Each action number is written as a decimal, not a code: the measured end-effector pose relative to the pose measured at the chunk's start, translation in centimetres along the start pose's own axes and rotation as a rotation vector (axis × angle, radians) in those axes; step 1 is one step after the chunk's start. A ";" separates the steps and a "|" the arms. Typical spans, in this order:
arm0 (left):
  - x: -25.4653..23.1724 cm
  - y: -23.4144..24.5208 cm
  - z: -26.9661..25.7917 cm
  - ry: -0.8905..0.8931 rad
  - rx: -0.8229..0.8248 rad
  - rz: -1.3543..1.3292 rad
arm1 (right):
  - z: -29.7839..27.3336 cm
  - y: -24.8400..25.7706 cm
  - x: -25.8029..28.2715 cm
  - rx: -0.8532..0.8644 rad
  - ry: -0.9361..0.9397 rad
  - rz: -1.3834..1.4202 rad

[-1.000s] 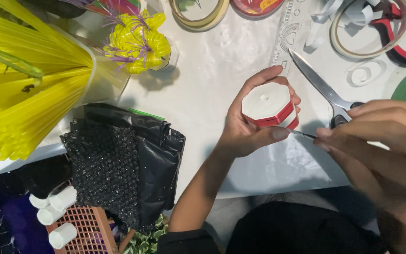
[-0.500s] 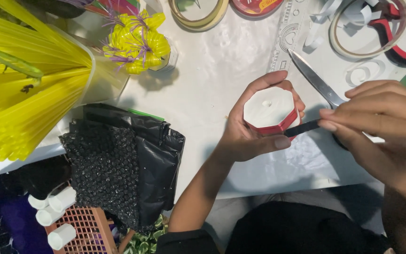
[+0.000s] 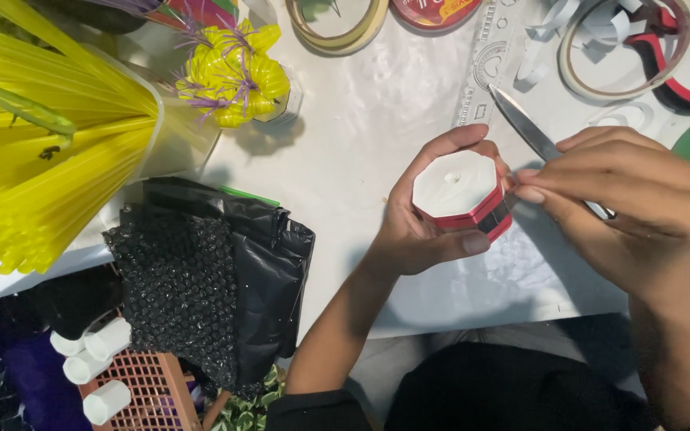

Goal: A person is seen decorating a small plastic cup with tape and then assembling decorative plastic flowers into it to create a handicraft.

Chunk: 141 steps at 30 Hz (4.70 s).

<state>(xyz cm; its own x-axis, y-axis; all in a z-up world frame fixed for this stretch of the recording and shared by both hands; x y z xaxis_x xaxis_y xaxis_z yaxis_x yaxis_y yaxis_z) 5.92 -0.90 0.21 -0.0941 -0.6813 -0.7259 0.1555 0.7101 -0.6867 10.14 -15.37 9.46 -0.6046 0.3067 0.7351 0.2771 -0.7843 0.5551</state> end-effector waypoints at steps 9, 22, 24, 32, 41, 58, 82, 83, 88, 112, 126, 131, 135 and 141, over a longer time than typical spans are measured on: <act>0.6 0.3 0.0 0.005 -0.031 -0.083 | 0.2 -0.8 -0.4 -0.070 0.010 0.037; 0.0 0.7 0.3 -0.152 -0.081 0.185 | -1.9 -0.8 -0.5 0.040 0.063 -0.092; -0.2 0.6 0.5 -0.202 -0.068 0.179 | -2.4 -0.8 -0.6 0.075 0.066 -0.136; -0.1 0.1 0.1 -0.109 -0.111 0.149 | -2.7 -0.1 0.0 0.020 -0.018 -0.088; 0.3 0.2 0.1 -0.156 -0.003 0.052 | -1.8 -1.0 1.8 -0.018 -0.079 -0.013; 0.4 0.1 0.2 -0.191 0.042 -0.080 | -1.9 -1.4 1.5 0.076 -0.279 -0.046; 1.5 0.4 0.5 -0.141 0.055 -0.076 | 0.0 -1.3 0.0 0.134 -0.276 0.059; 1.8 0.5 0.6 -0.122 0.067 -0.185 | -0.5 -1.5 -1.1 0.111 -0.375 0.181; 3.4 1.3 0.6 -0.063 0.063 -0.389 | -3.6 -3.9 -7.5 0.109 -0.748 0.500; 3.3 2.3 0.9 -0.013 0.107 -0.395 | -3.8 -7.3 -10.3 -0.108 -0.597 1.253; -0.2 3.2 1.1 0.291 -0.139 0.313 | -0.2 -4.5 -9.2 0.048 -0.293 0.545; -3.5 2.7 0.8 -0.227 -0.133 0.882 | -0.9 -5.1 -11.6 0.032 -0.629 0.739; -3.1 2.1 0.6 -0.514 -0.128 1.180 | -0.2 -6.1 -11.4 0.058 -0.768 0.776; -3.5 4.0 0.6 -0.425 -0.388 1.175 | 2.3 -5.7 -8.8 0.239 -0.670 0.205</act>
<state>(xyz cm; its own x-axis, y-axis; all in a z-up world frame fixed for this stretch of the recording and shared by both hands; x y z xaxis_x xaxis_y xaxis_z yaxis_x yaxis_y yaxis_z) 7.51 4.24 0.03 0.2298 0.4248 -0.8757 -0.3663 0.8713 0.3265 15.63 -12.37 0.75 0.0413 0.4901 0.8707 0.5365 -0.7460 0.3945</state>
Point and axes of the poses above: each hand's wrist, its own z-axis towards the middle knuckle, its own y-axis out of the back of the hand, x = y × z, the point moved 6 cm from there along z, towards the middle knuckle, and after that the axes turned 1 degree about z, right-handed, at the moved point
